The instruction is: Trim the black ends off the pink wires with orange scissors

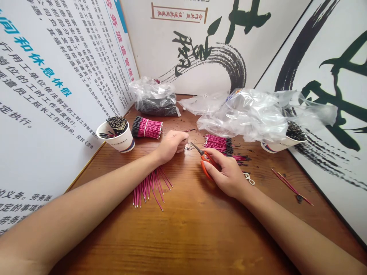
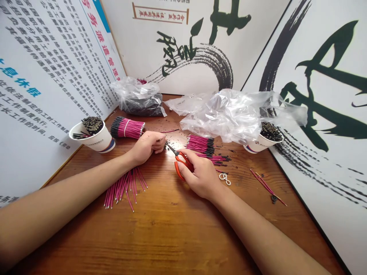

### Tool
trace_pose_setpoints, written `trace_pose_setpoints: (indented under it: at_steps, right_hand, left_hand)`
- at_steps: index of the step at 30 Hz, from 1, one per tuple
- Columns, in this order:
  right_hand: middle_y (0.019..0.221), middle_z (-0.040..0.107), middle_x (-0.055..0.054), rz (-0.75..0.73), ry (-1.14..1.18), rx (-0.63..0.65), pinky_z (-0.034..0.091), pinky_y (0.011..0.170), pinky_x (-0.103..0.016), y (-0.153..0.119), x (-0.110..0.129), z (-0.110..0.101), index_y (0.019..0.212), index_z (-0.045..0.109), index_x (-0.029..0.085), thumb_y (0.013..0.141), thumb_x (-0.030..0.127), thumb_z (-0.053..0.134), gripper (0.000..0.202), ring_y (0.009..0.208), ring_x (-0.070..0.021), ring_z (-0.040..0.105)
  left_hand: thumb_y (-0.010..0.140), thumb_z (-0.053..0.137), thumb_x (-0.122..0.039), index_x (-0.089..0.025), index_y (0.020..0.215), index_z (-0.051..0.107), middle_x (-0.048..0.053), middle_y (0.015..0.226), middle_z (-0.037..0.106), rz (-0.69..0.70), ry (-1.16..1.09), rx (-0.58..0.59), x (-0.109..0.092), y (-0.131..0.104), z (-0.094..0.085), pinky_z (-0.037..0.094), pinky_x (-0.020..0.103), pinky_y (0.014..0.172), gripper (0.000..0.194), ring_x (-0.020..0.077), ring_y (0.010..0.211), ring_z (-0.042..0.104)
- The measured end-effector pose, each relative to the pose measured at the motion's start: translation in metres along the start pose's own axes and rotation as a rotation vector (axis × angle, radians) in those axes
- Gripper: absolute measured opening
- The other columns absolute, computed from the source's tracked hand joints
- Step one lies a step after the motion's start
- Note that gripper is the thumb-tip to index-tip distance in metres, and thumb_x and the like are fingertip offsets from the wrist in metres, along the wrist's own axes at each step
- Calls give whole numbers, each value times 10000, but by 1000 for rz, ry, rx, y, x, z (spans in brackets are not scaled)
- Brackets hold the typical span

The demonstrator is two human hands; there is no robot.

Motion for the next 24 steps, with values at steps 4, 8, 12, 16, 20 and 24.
trace_pose_setpoints:
  at_steps: [4, 8, 12, 16, 20, 24]
  right_hand:
    - [730, 638, 11, -4, -1, 14, 397, 612, -243, 0, 0, 1, 1184, 589, 180, 934, 343, 499, 312, 619, -142, 565]
    - [728, 643, 8, -2, -1, 15, 401, 614, -245, 0, 1, 1, 1184, 588, 177, 933, 348, 495, 318, 621, -145, 571]
    - [735, 649, 9, -1, 6, 23, 403, 615, -243, 0, 1, 2, 1185, 588, 177, 930, 346, 500, 318, 618, -142, 570]
    - [730, 641, 14, 1, 10, 26, 399, 612, -241, 0, 0, 2, 1172, 588, 176, 932, 344, 500, 306, 613, -137, 565]
    - [694, 629, 23, -8, 9, 29, 388, 595, -238, 0, 2, 1, 1151, 589, 185, 933, 348, 499, 286, 587, -132, 552]
    - [694, 621, 26, -12, 15, 26, 388, 593, -237, 0, 3, 1, 1150, 588, 188, 932, 346, 497, 284, 589, -131, 549]
  left_hand:
    - [813, 460, -256, -199, 505, 263, -74, 497, 193, 45, 1, -73, -4, -1, -8, 116, 209, 436, 370, 49, 439, 164]
    - [806, 470, -272, -201, 512, 261, -75, 506, 192, 25, 10, -87, -3, -1, -9, 125, 207, 432, 368, 48, 439, 171]
    - [807, 490, -288, -195, 515, 281, -72, 505, 229, -3, 72, -21, 1, -1, 0, 159, 208, 437, 371, 47, 448, 198]
    - [830, 462, -268, -190, 516, 305, -74, 484, 240, -31, 149, 27, 4, 0, 5, 162, 211, 439, 359, 48, 444, 199]
    - [841, 454, -249, -189, 517, 287, -74, 481, 233, -51, 167, 19, 5, 0, 5, 152, 215, 441, 370, 51, 446, 188]
    - [845, 457, -230, -188, 518, 281, -75, 483, 230, -72, 138, 12, 5, 0, 5, 153, 212, 444, 374, 51, 447, 185]
Point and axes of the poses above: each hand's wrist, its own y-axis towards the middle knuckle, its own z-axis out of the palm, x = y × z, the point moved 10 cm from there along y, towards the middle knuckle
